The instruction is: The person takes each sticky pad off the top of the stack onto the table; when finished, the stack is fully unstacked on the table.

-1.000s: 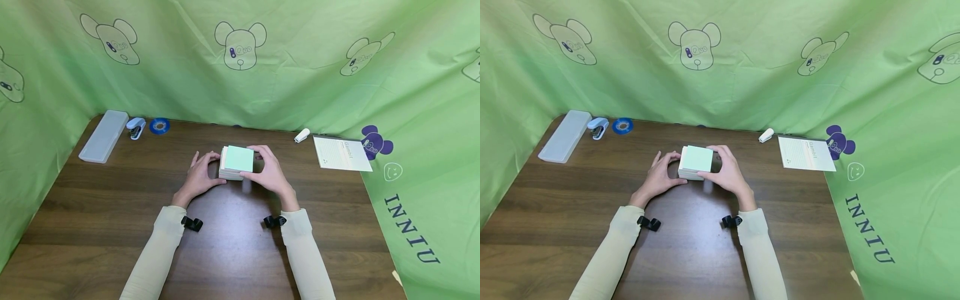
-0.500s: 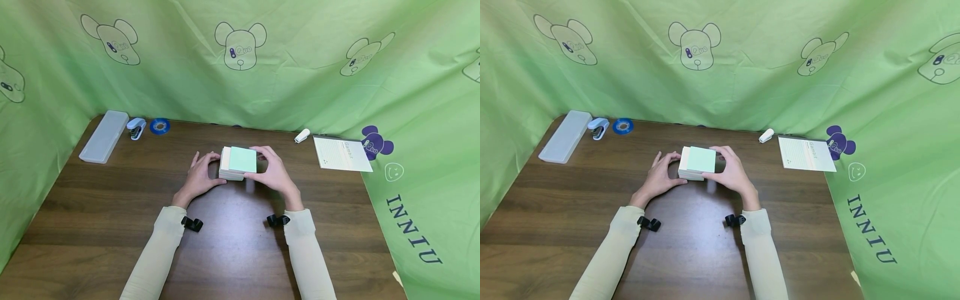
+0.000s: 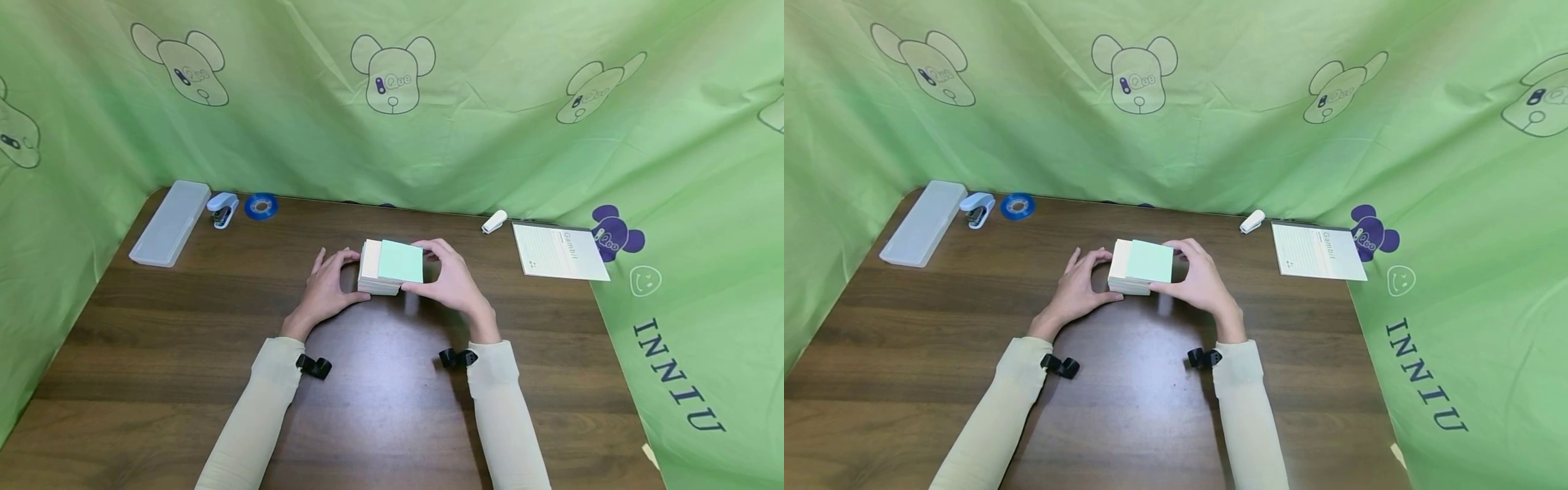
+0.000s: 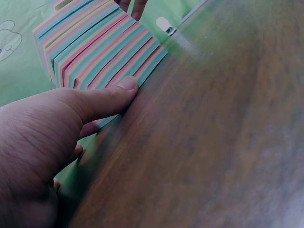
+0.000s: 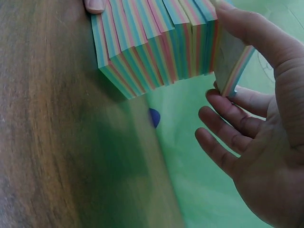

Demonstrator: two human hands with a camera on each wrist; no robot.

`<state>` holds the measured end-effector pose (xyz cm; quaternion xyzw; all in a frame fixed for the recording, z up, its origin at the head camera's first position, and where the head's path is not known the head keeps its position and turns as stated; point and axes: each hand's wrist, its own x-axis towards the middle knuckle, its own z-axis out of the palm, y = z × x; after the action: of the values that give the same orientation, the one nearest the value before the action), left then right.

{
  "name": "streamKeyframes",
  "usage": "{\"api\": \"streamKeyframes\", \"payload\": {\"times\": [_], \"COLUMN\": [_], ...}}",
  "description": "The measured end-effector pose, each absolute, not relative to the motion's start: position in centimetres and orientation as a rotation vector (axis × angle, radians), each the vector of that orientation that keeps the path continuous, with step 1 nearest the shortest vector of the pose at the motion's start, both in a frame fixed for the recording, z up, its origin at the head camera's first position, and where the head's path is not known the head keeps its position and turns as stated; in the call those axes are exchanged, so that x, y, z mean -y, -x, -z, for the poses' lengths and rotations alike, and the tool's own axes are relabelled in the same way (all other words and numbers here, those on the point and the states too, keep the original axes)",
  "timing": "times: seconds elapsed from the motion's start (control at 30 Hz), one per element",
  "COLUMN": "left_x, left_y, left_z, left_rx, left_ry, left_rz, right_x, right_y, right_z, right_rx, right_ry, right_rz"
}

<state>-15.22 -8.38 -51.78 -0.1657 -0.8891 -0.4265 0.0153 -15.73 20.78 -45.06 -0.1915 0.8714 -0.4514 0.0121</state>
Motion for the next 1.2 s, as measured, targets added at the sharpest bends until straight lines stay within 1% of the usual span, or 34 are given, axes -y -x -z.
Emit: {"api": "streamKeyframes", "payload": {"times": [0.6,1.0,1.2], "left_x": [8.1,8.4,8.4], "left_y": [15.3,15.3,15.3], "left_z": [52.3,52.2,52.2], "left_rx": [2.771,2.767,2.764], "left_ry": [0.518,0.507,0.507], "left_rz": [1.326,1.329,1.338], "right_x": [-22.9,-24.2,-25.1], "right_y": [16.5,18.0,18.9], "right_z": [46.2,47.0,47.4], "right_rx": [-2.609,-2.609,-2.635], "right_ry": [0.517,0.438,0.388], "right_rz": [1.746,1.79,1.714]}}
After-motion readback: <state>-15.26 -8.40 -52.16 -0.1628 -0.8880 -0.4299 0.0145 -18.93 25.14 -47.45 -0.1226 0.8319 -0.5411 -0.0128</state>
